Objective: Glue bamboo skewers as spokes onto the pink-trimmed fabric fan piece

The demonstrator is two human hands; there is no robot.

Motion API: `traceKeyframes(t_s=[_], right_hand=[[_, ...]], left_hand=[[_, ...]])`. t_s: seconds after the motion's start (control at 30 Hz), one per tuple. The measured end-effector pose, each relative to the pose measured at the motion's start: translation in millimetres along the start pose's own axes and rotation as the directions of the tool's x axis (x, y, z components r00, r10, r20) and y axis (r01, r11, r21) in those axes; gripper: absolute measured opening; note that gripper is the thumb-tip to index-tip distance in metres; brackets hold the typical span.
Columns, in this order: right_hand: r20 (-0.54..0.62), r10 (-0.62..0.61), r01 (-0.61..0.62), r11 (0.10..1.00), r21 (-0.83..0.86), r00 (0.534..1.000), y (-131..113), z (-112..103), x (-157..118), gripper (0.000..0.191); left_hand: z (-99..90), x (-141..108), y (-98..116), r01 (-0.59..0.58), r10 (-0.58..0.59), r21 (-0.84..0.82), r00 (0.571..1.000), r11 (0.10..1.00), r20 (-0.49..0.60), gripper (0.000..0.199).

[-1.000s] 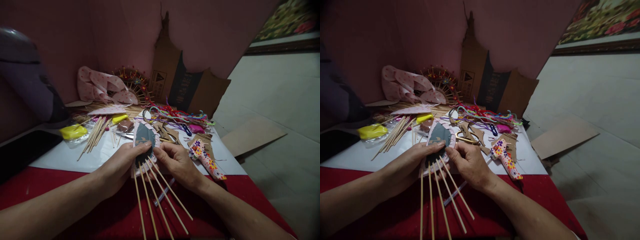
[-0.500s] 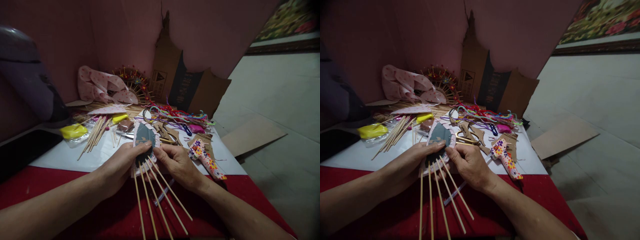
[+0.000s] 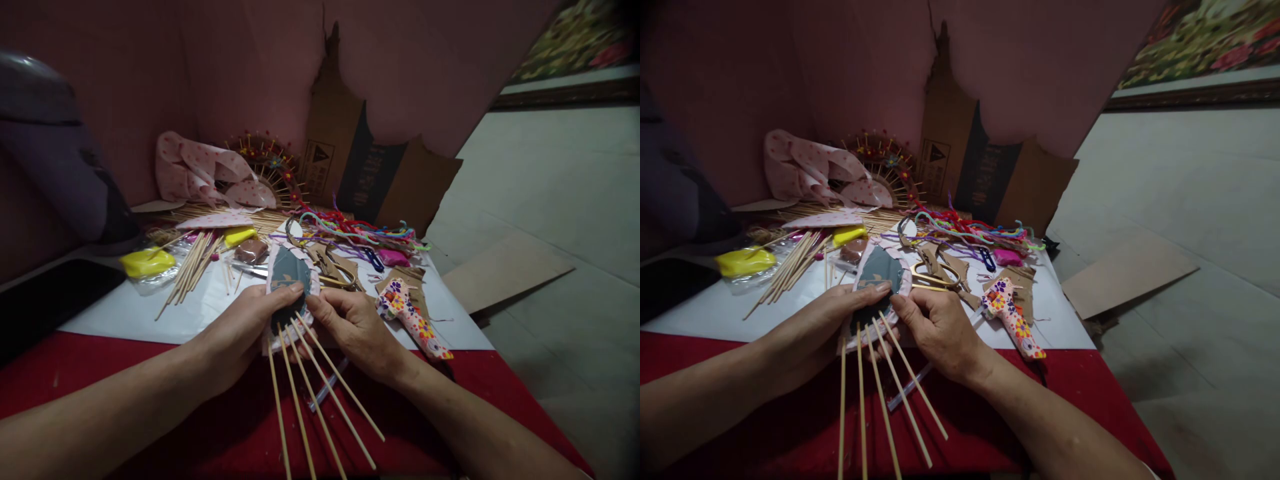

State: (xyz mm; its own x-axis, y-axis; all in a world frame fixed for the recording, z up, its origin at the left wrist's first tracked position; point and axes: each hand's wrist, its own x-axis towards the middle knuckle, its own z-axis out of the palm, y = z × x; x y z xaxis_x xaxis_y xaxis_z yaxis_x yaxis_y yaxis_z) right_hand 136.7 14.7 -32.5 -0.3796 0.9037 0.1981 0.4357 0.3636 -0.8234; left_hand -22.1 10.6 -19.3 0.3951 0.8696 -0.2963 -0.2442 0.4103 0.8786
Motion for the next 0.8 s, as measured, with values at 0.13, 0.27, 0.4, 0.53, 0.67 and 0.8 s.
traceKeyframes(t_s=[0.13,0.27,0.4,0.53,0.67,0.8], right_hand=[[0.008,-0.001,0.001,1.0,-0.021,1.0,0.0,0.2,0.1,0.039],[0.008,-0.025,0.025,0.999,-0.048,1.0,0.4,-0.1,0.1,0.039],[0.004,-0.047,0.048,0.996,-0.075,0.999,-0.1,-0.5,0.0,0.038],[0.007,-0.064,0.065,0.993,-0.1,0.998,0.1,-0.2,-0.3,0.038],[0.006,-0.096,0.095,0.983,-0.155,0.995,0.7,0.1,-0.8,0.038],[-0.001,-0.143,0.138,0.96,-0.245,0.99,0.8,0.1,-1.8,0.038]], left_hand=[[-0.3,1.6,-0.5,0.002,-0.001,-0.015,1.0,1.0,0.011,0.023],[-1.5,0.8,-1.4,0.003,-0.002,-0.022,1.0,1.0,0.027,0.024],[-1.3,-1.2,-1.2,0.018,-0.018,-0.018,1.0,1.0,0.009,0.022],[-0.9,-1.2,-0.7,0.02,-0.02,-0.01,1.0,1.0,0.004,0.021],[-0.9,-1.2,-0.7,0.012,-0.012,-0.003,1.0,1.0,0.008,0.02],[-0.3,-1.5,-1.2,0.017,-0.017,-0.008,1.0,1.0,0.005,0.02]])
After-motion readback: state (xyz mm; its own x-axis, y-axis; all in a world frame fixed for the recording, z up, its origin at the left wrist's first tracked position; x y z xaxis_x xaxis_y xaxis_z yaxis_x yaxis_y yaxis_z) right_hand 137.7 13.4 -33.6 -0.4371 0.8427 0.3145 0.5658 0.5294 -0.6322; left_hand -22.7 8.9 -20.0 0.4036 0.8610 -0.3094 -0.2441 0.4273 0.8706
